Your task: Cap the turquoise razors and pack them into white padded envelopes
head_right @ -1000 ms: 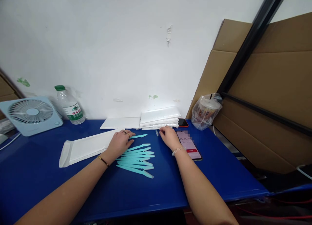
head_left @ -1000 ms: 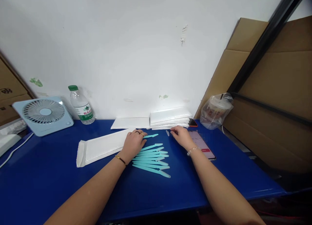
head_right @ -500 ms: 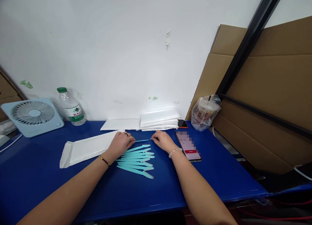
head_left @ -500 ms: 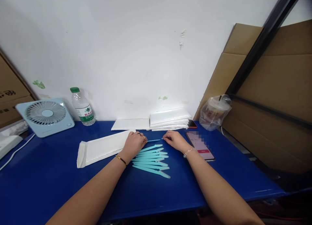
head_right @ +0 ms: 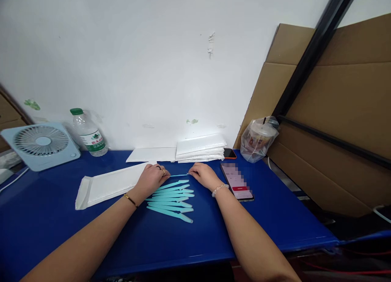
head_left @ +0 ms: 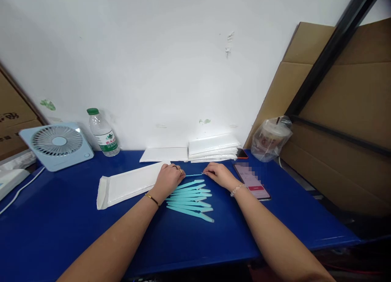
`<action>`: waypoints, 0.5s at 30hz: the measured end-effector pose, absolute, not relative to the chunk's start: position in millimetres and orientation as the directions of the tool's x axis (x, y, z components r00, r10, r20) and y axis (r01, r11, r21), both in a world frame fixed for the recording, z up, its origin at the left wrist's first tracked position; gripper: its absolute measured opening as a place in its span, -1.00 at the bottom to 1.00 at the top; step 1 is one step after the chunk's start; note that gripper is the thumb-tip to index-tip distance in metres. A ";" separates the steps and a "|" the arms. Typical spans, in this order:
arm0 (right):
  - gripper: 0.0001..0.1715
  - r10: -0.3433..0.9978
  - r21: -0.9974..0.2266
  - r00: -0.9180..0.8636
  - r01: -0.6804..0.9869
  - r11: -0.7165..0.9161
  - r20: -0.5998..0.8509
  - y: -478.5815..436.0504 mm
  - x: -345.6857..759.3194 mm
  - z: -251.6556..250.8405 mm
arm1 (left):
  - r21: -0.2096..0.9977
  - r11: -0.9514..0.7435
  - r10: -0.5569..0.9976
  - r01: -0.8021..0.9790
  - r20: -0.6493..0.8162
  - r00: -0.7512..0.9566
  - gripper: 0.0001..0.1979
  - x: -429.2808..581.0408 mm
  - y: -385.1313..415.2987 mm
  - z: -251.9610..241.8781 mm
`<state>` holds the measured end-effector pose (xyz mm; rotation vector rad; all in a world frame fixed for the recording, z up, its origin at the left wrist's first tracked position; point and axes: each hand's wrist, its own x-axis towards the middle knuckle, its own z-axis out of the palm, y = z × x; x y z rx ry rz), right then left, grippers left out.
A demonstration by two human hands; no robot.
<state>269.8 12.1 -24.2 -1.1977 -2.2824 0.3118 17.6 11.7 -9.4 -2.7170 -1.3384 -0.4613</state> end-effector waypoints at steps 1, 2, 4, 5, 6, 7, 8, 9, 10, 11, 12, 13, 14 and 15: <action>-0.79 0.810 -0.429 -0.467 0.689 0.585 0.355 11.5 269.7 -23.8 | 0.062 -0.616 0.761 0.786 0.305 0.572 -0.73 17.5 11.9 -9.6; -0.79 0.806 -0.422 -0.474 0.688 0.591 0.356 10.9 269.5 -23.3 | 0.061 -0.616 0.760 0.786 0.308 0.572 -0.73 17.5 11.9 -9.7; -0.79 0.802 -0.412 -0.479 0.690 0.595 0.357 9.4 268.6 -22.2 | 0.059 -0.615 0.761 0.786 0.308 0.571 -0.72 17.5 11.5 -9.3; -0.79 0.804 -0.409 -0.477 0.694 0.593 0.356 8.7 267.8 -21.7 | 0.057 -0.614 0.761 0.787 0.306 0.572 -0.72 17.5 11.2 -8.9; -0.79 0.807 -0.406 -0.473 0.699 0.588 0.355 8.0 266.7 -21.2 | 0.054 -0.613 0.762 0.788 0.302 0.572 -0.72 17.5 10.8 -8.5; -0.78 0.810 -0.404 -0.469 0.704 0.584 0.354 7.4 265.1 -20.9 | 0.051 -0.612 0.764 0.789 0.299 0.572 -0.71 17.7 10.4 -8.1; -0.78 0.811 -0.402 -0.466 0.708 0.581 0.353 6.8 263.2 -20.8 | 0.047 -0.612 0.764 0.790 0.296 0.574 -0.71 18.0 10.1 -7.7; -0.78 0.812 -0.400 -0.466 0.709 0.581 0.353 6.2 261.0 -20.9 | 0.044 -0.612 0.763 0.789 0.294 0.576 -0.71 18.4 9.9 -7.5; -0.78 0.810 -0.397 -0.469 0.708 0.583 0.353 5.6 258.4 -21.2 | 0.042 -0.615 0.761 0.787 0.292 0.579 -0.71 19.0 9.9 -7.4; -0.78 0.807 -0.396 -0.475 0.706 0.588 0.352 4.9 255.9 -21.6 | 0.041 -0.617 0.760 0.786 0.290 0.582 -0.71 19.6 10.1 -7.4; -0.78 0.802 -0.394 -0.483 0.701 0.594 0.351 4.1 253.4 -22.1 | 0.041 -0.618 0.760 0.785 0.286 0.583 -0.71 20.3 10.3 -7.5; -0.78 0.799 -0.394 -0.489 0.697 0.600 0.351 3.4 251.1 -22.5 | 0.042 -0.617 0.762 0.786 0.278 0.584 -0.71 20.9 10.4 -7.4; -0.77 0.795 -0.393 -0.495 0.693 0.605 0.351 2.7 249.3 -22.8 | 0.046 -0.615 0.767 0.787 0.268 0.583 -0.71 21.4 10.4 -7.2; -0.77 0.792 -0.392 -0.499 0.690 0.608 0.351 2.0 247.9 -22.8 | 0.054 -0.610 0.774 0.791 0.256 0.579 -0.70 21.4 10.0 -6.6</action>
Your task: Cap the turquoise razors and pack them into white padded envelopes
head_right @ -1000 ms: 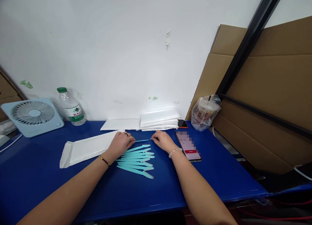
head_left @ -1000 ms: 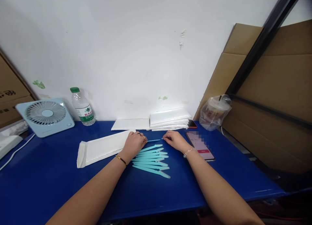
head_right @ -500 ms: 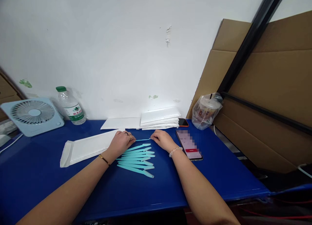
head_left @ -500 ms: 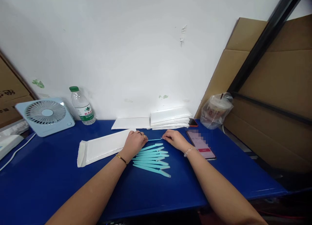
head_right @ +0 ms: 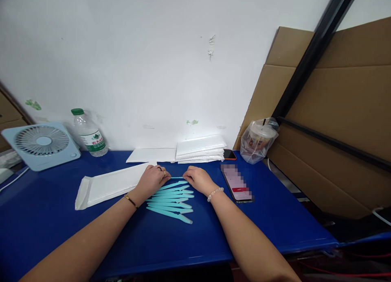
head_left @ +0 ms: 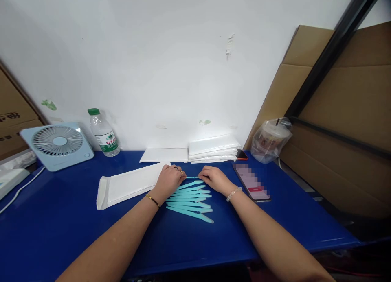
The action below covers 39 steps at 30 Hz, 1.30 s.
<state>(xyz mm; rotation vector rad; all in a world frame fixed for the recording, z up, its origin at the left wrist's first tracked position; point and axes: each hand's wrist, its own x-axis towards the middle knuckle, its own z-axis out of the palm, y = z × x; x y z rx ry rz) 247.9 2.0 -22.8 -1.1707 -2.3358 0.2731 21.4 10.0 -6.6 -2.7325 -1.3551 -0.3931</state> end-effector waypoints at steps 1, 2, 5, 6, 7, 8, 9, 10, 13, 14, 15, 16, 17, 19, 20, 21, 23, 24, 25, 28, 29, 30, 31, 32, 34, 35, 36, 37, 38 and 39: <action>-0.77 0.791 -0.392 -0.501 0.688 0.610 0.351 1.4 246.9 -22.5 | 0.067 -0.606 0.781 0.793 0.242 0.576 -0.69 20.9 9.2 -5.8; -0.77 0.791 -0.393 -0.502 0.688 0.610 0.350 0.7 246.4 -21.8 | 0.088 -0.604 0.786 0.792 0.230 0.574 -0.68 19.8 7.7 -4.6; -0.78 0.792 -0.397 -0.506 0.687 0.609 0.341 -1.6 246.6 -18.0 | 0.172 -0.645 0.764 0.745 0.184 0.619 -0.52 13.2 -0.3 0.6; -0.79 0.791 -0.398 -0.512 0.684 0.611 0.335 -2.7 247.0 -16.4 | 0.194 -0.673 0.739 0.713 0.159 0.655 -0.34 10.6 -3.7 2.6; -0.79 0.789 -0.400 -0.521 0.680 0.614 0.325 -4.0 247.4 -14.8 | 0.209 -0.700 0.712 0.683 0.129 0.690 -0.16 8.4 -7.2 4.6; -0.80 0.786 -0.404 -0.533 0.675 0.618 0.312 -5.7 247.8 -13.3 | 0.217 -0.719 0.689 0.660 0.095 0.719 -0.04 6.9 -10.5 6.6; -0.81 0.784 -0.409 -0.545 0.670 0.620 0.296 -7.7 248.1 -11.8 | 0.222 -0.729 0.673 0.647 0.063 0.737 0.01 6.2 -13.7 8.5; -0.81 0.783 -0.416 -0.557 0.665 0.620 0.277 -10.0 248.5 -10.3 | 0.225 -0.728 0.670 0.647 0.036 0.741 -0.02 6.5 -16.7 10.3; -0.82 0.776 -0.445 -0.595 0.649 0.617 0.209 -18.6 249.1 -5.0 | 0.204 -0.704 0.692 0.680 -0.021 0.722 -0.32 12.1 -25.1 14.4; -0.82 0.773 -0.455 -0.606 0.644 0.615 0.187 -21.9 249.0 -2.6 | 0.177 -0.699 0.700 0.693 -0.029 0.713 -0.45 15.1 -27.9 15.1; -0.82 0.770 -0.464 -0.616 0.640 0.613 0.168 -25.3 248.8 0.1 | 0.137 -0.695 0.709 0.706 -0.030 0.704 -0.56 18.2 -30.7 15.5; -0.81 0.769 -0.469 -0.620 0.640 0.609 0.152 -28.8 248.3 3.2 | 0.091 -0.693 0.716 0.715 -0.026 0.697 -0.65 21.6 -33.4 15.5; -0.79 0.772 -0.472 -0.621 0.645 0.601 0.136 -32.4 247.6 6.3 | 0.044 -0.691 0.722 0.722 -0.020 0.692 -0.71 24.9 -35.8 15.2; -0.75 0.784 -0.460 -0.613 0.670 0.583 0.100 -39.4 245.0 12.1 | -0.030 -0.683 0.730 0.729 -0.016 0.683 -0.77 31.2 -39.5 13.8; -0.72 0.789 -0.442 -0.608 0.687 0.576 0.083 -42.7 243.1 14.2 | -0.052 -0.678 0.734 0.733 -0.022 0.678 -0.78 34.0 -40.7 12.8; -0.66 0.795 -0.416 -0.602 0.707 0.572 0.069 -45.7 240.7 15.4 | -0.066 -0.671 0.741 0.738 -0.031 0.671 -0.78 36.4 -41.3 11.6; -0.59 0.807 -0.335 -0.588 0.751 0.569 0.051 -50.5 234.5 15.1 | -0.074 -0.656 0.755 0.751 -0.050 0.654 -0.77 39.5 -41.1 9.2; -0.61 0.814 -0.284 -0.580 0.774 0.566 0.042 -51.9 230.8 13.6 | -0.072 -0.654 0.757 0.753 -0.058 0.651 -0.77 40.1 -40.6 7.9; -0.66 0.820 -0.232 -0.571 0.794 0.562 0.032 -52.8 227.1 11.4 | -0.068 -0.656 0.755 0.752 -0.062 0.653 -0.78 40.2 -39.8 6.8; -0.74 0.827 -0.103 -0.562 0.822 0.560 0.007 -52.1 216.5 3.7 | -0.049 -0.682 0.732 0.730 -0.051 0.680 -0.81 39.1 -37.5 3.5; -0.74 0.828 -0.073 -0.561 0.825 0.560 0.008 -51.3 213.9 1.6 | -0.042 -0.690 0.723 0.722 -0.034 0.690 -0.81 38.9 -36.8 2.5; -0.73 0.830 -0.048 -0.557 0.829 0.557 0.018 -50.5 212.1 0.1 | -0.032 -0.698 0.716 0.716 -0.011 0.698 -0.81 39.2 -36.2 1.6; -0.73 0.834 -0.029 -0.551 0.834 0.552 0.033 -49.8 211.1 -0.4 | -0.023 -0.703 0.711 0.711 0.015 0.703 -0.82 39.9 -35.7 0.8; -0.72 0.839 -0.017 -0.542 0.840 0.543 0.050 -49.5 211.3 0.2 | -0.013 -0.703 0.710 0.711 0.037 0.703 -0.82 40.9 -35.3 0.2; -0.70 0.847 -0.025 -0.526 0.848 0.529 0.077 -49.8 214.9 4.8 | 0.013 -0.691 0.722 0.723 0.057 0.689 -0.81 43.1 -34.5 -0.2; -0.69 0.849 -0.055 -0.521 0.848 0.527 0.089 -50.3 218.4 8.8 | 0.028 -0.680 0.733 0.733 0.054 0.678 -0.79 44.0 -34.1 -0.1; -0.67 0.849 -0.108 -0.518 0.843 0.527 0.106 -51.0 222.5 13.6 | 0.043 -0.665 0.747 0.746 0.048 0.663 -0.77 44.5 -33.7 0.4; -0.62 0.850 -0.184 -0.511 0.830 0.527 0.133 -51.5 226.9 18.7 | 0.057 -0.647 0.762 0.760 0.045 0.646 -0.76 44.7 -33.3 1.0; -0.55 0.852 -0.282 -0.492 0.804 0.523 0.179 -51.9 231.0 23.5 | 0.072 -0.628 0.778 0.774 0.048 0.627 -0.75 44.5 -32.9 1.9; -0.49 0.854 -0.393 -0.458 0.759 0.519 0.246 -51.9 234.4 27.7 | 0.088 -0.612 0.791 0.786 0.058 0.610 -0.75 44.0 -32.6 2.8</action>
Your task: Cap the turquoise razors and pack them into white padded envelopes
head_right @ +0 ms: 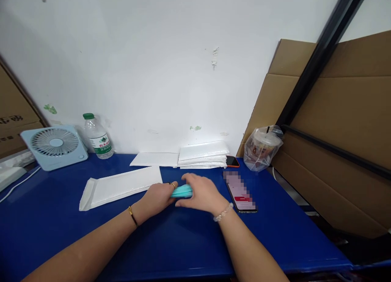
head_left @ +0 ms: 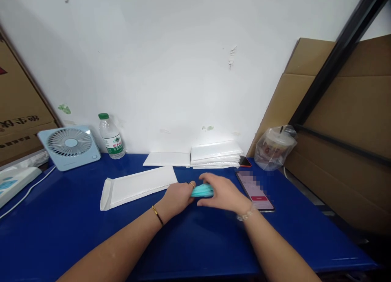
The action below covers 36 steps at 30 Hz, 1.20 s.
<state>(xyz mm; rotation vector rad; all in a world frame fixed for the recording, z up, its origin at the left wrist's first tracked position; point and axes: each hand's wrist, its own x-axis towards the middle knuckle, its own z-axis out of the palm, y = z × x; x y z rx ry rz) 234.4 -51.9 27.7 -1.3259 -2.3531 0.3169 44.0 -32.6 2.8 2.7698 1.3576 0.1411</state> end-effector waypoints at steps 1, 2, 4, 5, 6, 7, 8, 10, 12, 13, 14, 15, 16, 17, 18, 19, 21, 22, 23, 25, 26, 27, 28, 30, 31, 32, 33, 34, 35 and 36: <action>-0.48 0.857 -0.501 -0.406 0.695 0.516 0.319 -51.6 236.5 30.7 | 0.108 -0.599 0.801 0.793 0.072 0.595 -0.76 43.5 -32.3 3.8; -0.51 0.856 -0.593 -0.346 0.617 0.516 0.384 -50.8 237.3 32.4 | 0.131 -0.592 0.806 0.795 0.086 0.585 -0.78 43.1 -32.1 4.9; -0.54 0.847 -0.732 -0.289 0.427 0.531 0.446 -48.7 235.1 32.0 | 0.201 -0.589 0.808 0.783 0.111 0.579 -0.81 42.8 -32.1 7.6; -0.51 0.843 -0.791 -0.280 0.303 0.532 0.460 -47.7 232.7 30.4 | 0.260 -0.586 0.808 0.767 0.119 0.577 -0.82 43.1 -32.6 9.4; -0.45 0.840 -0.839 -0.273 0.159 0.520 0.469 -47.0 229.8 28.6 | 0.351 -0.576 0.810 0.738 0.122 0.574 -0.83 43.6 -33.5 11.4; -0.37 0.841 -0.870 -0.260 0.007 0.493 0.475 -47.0 226.5 26.7 | 0.478 -0.547 0.813 0.687 0.108 0.572 -0.82 44.5 -35.1 13.5; -0.26 0.846 -0.883 -0.250 -0.135 0.451 0.470 -47.9 222.9 24.9 | 0.628 -0.491 0.809 0.604 0.071 0.583 -0.79 45.7 -37.5 15.7; -0.04 0.853 -0.891 -0.307 -0.317 0.326 0.421 -52.2 214.5 22.0 | 0.889 -0.270 0.747 0.371 -0.050 0.663 -0.71 49.0 -44.3 19.5; -0.10 0.826 -0.928 -0.468 -0.336 0.163 0.315 -58.7 204.7 19.9 | 0.979 -0.007 0.617 0.203 -0.155 0.771 -0.64 52.1 -51.5 22.0; -0.29 0.806 -0.944 -0.532 -0.317 0.092 0.258 -61.7 200.2 19.0 | 0.983 0.075 0.561 0.170 -0.182 0.807 -0.62 52.7 -53.7 22.9; -0.50 0.802 -0.952 -0.559 -0.304 0.040 0.212 -63.7 196.6 18.3 | 0.983 0.102 0.530 0.154 -0.184 0.828 -0.61 52.0 -54.2 23.9; -0.63 0.816 -0.951 -0.548 -0.309 0.009 0.186 -64.3 194.5 17.8 | 0.986 0.071 0.517 0.152 -0.166 0.839 -0.59 49.4 -52.3 25.2; -0.63 0.845 -0.943 -0.504 -0.331 0.002 0.179 -63.4 194.3 17.7 | 0.986 -0.005 0.526 0.165 -0.138 0.839 -0.56 44.3 -47.8 26.8; -0.60 0.880 -0.929 -0.437 -0.370 0.014 0.187 -60.8 196.1 17.9 | 0.975 -0.126 0.550 0.184 -0.085 0.831 -0.49 36.4 -40.6 28.5; -0.60 0.912 -0.908 -0.359 -0.418 0.033 0.199 -56.8 199.9 18.5 | 0.929 -0.271 0.575 0.250 -0.051 0.816 -0.36 25.6 -31.1 30.2; -0.62 0.937 -0.885 -0.283 -0.463 0.055 0.206 -51.9 205.2 19.4 | 0.858 -0.369 0.664 0.358 -0.026 0.747 -0.32 12.1 -19.8 31.3; -0.71 0.965 -0.846 -0.189 -0.531 0.053 0.180 -41.7 218.0 21.4 | 0.639 -0.351 0.910 0.684 0.061 0.410 -0.36 -21.1 4.9 30.8; -0.76 0.974 -0.840 -0.163 -0.540 0.046 0.158 -37.4 224.2 22.3 | 0.484 -0.254 0.964 0.838 0.058 0.258 -0.35 -38.9 16.7 29.1; -0.78 0.980 -0.840 -0.145 -0.541 0.038 0.137 -34.0 229.6 22.9 | 0.349 -0.143 0.990 0.926 0.046 0.136 -0.33 -56.3 27.0 26.7; -0.78 0.986 -0.850 -0.129 -0.527 0.025 0.109 -30.7 236.8 23.3 | 0.247 0.020 0.999 0.969 -0.029 -0.014 -0.33 -85.7 41.2 21.8; -0.77 0.986 -0.852 -0.131 -0.523 0.017 0.100 -30.5 238.5 23.1 | 0.263 0.042 0.996 0.964 -0.089 -0.019 -0.36 -96.2 44.7 20.2; -0.76 0.986 -0.852 -0.141 -0.523 0.005 0.092 -31.0 239.3 22.8 | 0.311 0.040 0.989 0.950 -0.147 0.007 -0.41 -103.4 45.9 19.9; -0.75 0.984 -0.849 -0.155 -0.528 -0.011 0.084 -31.8 239.4 22.7 | 0.385 0.027 0.981 0.922 -0.186 0.049 -0.46 -107.0 45.1 20.9; -0.76 0.980 -0.839 -0.184 -0.542 -0.042 0.069 -33.7 238.8 22.8 | 0.593 0.010 0.973 0.805 -0.193 0.130 -0.52 -104.1 39.3 26.6; -0.76 0.980 -0.839 -0.189 -0.541 -0.051 0.063 -34.5 238.4 23.2 | 0.714 0.013 0.976 0.700 -0.160 0.145 -0.53 -98.1 35.3 30.6; -0.75 0.981 -0.845 -0.183 -0.533 -0.049 0.058 -35.1 238.1 23.6 | 0.831 0.024 0.984 0.556 -0.118 0.135 -0.53 -89.7 31.2 34.9; -0.74 0.984 -0.856 -0.169 -0.515 -0.040 0.056 -35.5 237.7 23.9 | 0.932 0.024 0.993 0.361 -0.063 0.097 -0.55 -79.5 27.3 38.8; -0.71 0.987 -0.871 -0.150 -0.491 -0.026 0.055 -35.7 237.3 23.9 | 0.989 0.006 0.999 0.146 -0.014 0.051 -0.59 -68.0 23.7 42.0; -0.68 0.989 -0.888 -0.135 -0.459 -0.015 0.053 -35.7 236.7 23.5 | 0.998 -0.020 1.000 -0.053 0.020 0.004 -0.64 -55.8 20.5 44.2; -0.64 0.991 -0.905 -0.125 -0.425 -0.009 0.049 -35.6 235.9 22.6 | 0.978 -0.030 1.000 -0.209 0.030 -0.002 -0.68 -43.7 17.6 44.9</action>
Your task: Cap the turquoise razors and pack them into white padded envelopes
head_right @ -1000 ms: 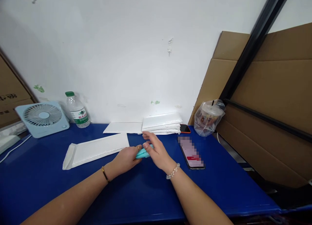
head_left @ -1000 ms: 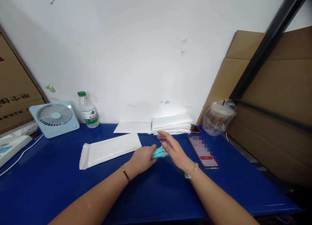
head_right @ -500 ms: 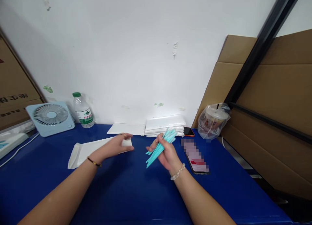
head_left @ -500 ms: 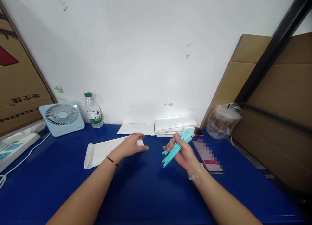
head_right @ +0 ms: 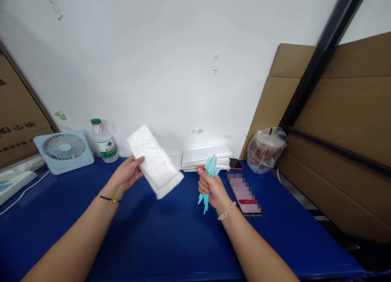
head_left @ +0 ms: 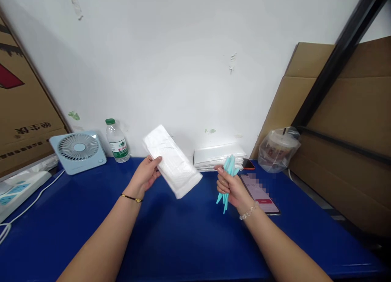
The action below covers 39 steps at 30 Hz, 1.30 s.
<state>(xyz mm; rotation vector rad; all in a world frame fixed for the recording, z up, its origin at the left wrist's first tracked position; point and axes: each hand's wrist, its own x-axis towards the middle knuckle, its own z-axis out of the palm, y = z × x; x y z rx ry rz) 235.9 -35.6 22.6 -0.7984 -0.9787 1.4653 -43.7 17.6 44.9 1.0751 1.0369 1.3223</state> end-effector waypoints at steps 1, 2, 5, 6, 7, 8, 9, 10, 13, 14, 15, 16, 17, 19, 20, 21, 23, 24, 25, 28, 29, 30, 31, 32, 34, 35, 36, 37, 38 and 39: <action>-0.61 0.992 -0.920 -0.120 -0.393 -0.007 0.043 -35.4 234.8 21.2 | 0.947 -0.029 1.000 -0.321 0.025 -0.017 -0.71 -32.1 15.0 44.3; -0.59 0.992 -0.930 -0.118 -0.368 -0.011 0.035 -35.2 233.4 19.3 | 0.917 -0.018 1.000 -0.398 0.008 -0.026 -0.74 -21.4 12.5 42.4; -0.61 0.993 -0.940 -0.117 -0.338 -0.041 -0.001 -34.1 227.9 12.8 | 0.861 -0.021 0.997 -0.508 -0.022 -0.079 -0.76 3.6 6.3 30.9; -0.61 0.994 -0.939 -0.111 -0.340 -0.047 -0.010 -33.7 225.9 10.7 | 0.853 -0.026 0.994 -0.522 -0.031 -0.101 -0.76 9.5 5.0 26.1; -0.61 0.995 -0.939 -0.100 -0.339 -0.050 -0.017 -33.2 224.0 9.0 | 0.848 -0.029 0.992 -0.529 -0.043 -0.122 -0.75 14.0 4.1 21.6; -0.59 0.996 -0.943 -0.081 -0.329 -0.048 -0.023 -32.8 222.4 7.6 | 0.848 -0.024 0.989 -0.530 -0.056 -0.134 -0.74 17.2 3.9 17.7; -0.58 0.998 -0.950 -0.054 -0.310 -0.044 -0.028 -32.3 221.1 6.6 | 0.853 -0.015 0.988 -0.522 -0.067 -0.138 -0.73 19.0 4.2 14.8; -0.57 0.999 -0.957 -0.025 -0.286 -0.040 -0.034 -31.9 220.5 6.1 | 0.864 -0.008 0.989 -0.503 -0.068 -0.133 -0.71 19.0 5.0 13.3; -0.57 0.998 -0.968 0.020 -0.246 -0.047 -0.054 -31.2 223.0 7.7 | 0.950 -0.066 0.989 -0.305 0.022 -0.144 -0.55 7.8 9.1 17.9; -0.58 0.998 -0.967 0.008 -0.249 -0.058 -0.062 -31.2 225.3 9.1 | 0.978 -0.123 0.980 -0.170 0.093 -0.175 -0.45 1.1 10.1 22.3; -0.60 0.998 -0.964 -0.014 -0.256 -0.069 -0.068 -31.2 228.1 10.9 | 0.981 -0.191 0.952 0.007 0.187 -0.241 -0.32 -6.3 10.5 27.5; -0.61 0.996 -0.962 -0.044 -0.259 -0.083 -0.074 -31.3 231.1 12.8 | 0.939 -0.258 0.909 0.228 0.316 -0.271 -0.14 -13.1 10.0 33.1; -0.61 0.994 -0.962 -0.079 -0.254 -0.099 -0.082 -31.3 234.2 14.6 | 0.845 -0.320 0.871 0.428 0.440 -0.218 0.07 -18.6 8.5 38.4; -0.62 0.984 -0.965 -0.148 -0.225 -0.132 -0.100 -31.6 239.6 17.8 | 0.568 -0.502 0.826 0.652 0.539 0.166 0.35 -22.4 2.2 46.5; -0.63 0.977 -0.968 -0.180 -0.205 -0.148 -0.112 -31.8 241.6 19.1 | 0.429 -0.599 0.784 0.676 0.484 0.388 0.39 -20.1 -2.3 48.6; -0.64 0.970 -0.969 -0.208 -0.182 -0.166 -0.127 -32.1 242.9 20.1 | 0.312 -0.674 0.732 0.670 0.401 0.550 0.40 -15.3 -7.1 49.2; -0.65 0.958 -0.970 -0.241 -0.146 -0.192 -0.153 -33.0 243.9 21.3 | 0.156 -0.748 0.660 0.645 0.275 0.699 0.38 -1.3 -16.1 46.7; -0.65 0.955 -0.971 -0.251 -0.138 -0.197 -0.159 -33.4 243.7 21.5 | 0.108 -0.762 0.643 0.638 0.238 0.728 0.36 6.1 -19.5 44.2; -0.65 0.952 -0.971 -0.261 -0.135 -0.199 -0.159 -33.8 243.2 21.5 | 0.076 -0.768 0.636 0.636 0.215 0.741 0.33 12.7 -22.0 41.4; -0.67 0.953 -0.975 -0.272 -0.137 -0.175 -0.133 -33.7 242.2 21.2 | 0.045 -0.748 0.655 0.662 0.208 0.726 0.17 23.9 -24.7 34.1; -0.67 0.961 -0.978 -0.252 -0.137 -0.154 -0.116 -33.2 242.9 21.9 | 0.050 -0.734 0.669 0.677 0.221 0.709 0.08 24.9 -24.6 32.7; -0.68 0.975 -0.983 -0.206 -0.143 -0.119 -0.088 -32.6 244.5 23.6 | 0.061 -0.719 0.684 0.692 0.240 0.689 -0.01 25.0 -24.4 32.0; -0.69 0.989 -0.984 -0.139 -0.165 -0.065 -0.042 -32.0 247.1 26.7 | 0.076 -0.705 0.697 0.705 0.262 0.668 -0.10 24.6 -24.0 31.9; -0.71 0.998 -0.978 -0.057 -0.208 0.008 0.021 -31.7 250.5 31.5 | 0.094 -0.692 0.708 0.716 0.283 0.647 -0.17 24.0 -23.7 32.4; -0.77 0.983 -0.918 0.098 -0.352 0.180 0.155 -32.5 258.4 45.8 | 0.131 -0.668 0.727 0.732 0.322 0.606 -0.28 23.3 -23.3 34.8; -0.81 0.967 -0.861 0.146 -0.442 0.253 0.209 -33.9 261.7 55.0 | 0.151 -0.658 0.735 0.738 0.341 0.586 -0.33 23.4 -23.1 36.6; -0.84 0.956 -0.799 0.162 -0.526 0.293 0.244 -35.9 263.9 64.9 | 0.171 -0.651 0.741 0.740 0.358 0.568 -0.36 23.7 -23.1 38.6; -0.85 0.950 -0.742 0.160 -0.594 0.309 0.267 -38.3 264.5 74.9 | 0.192 -0.645 0.744 0.739 0.376 0.552 -0.39 24.3 -23.1 40.7; -0.83 0.947 -0.699 0.149 -0.644 0.312 0.285 -41.0 263.2 84.3 | 0.216 -0.643 0.746 0.735 0.393 0.537 -0.42 24.9 -23.2 42.9; -0.80 0.944 -0.671 0.135 -0.674 0.309 0.300 -43.6 260.1 92.7 | 0.243 -0.643 0.747 0.727 0.410 0.524 -0.45 25.6 -23.6 45.0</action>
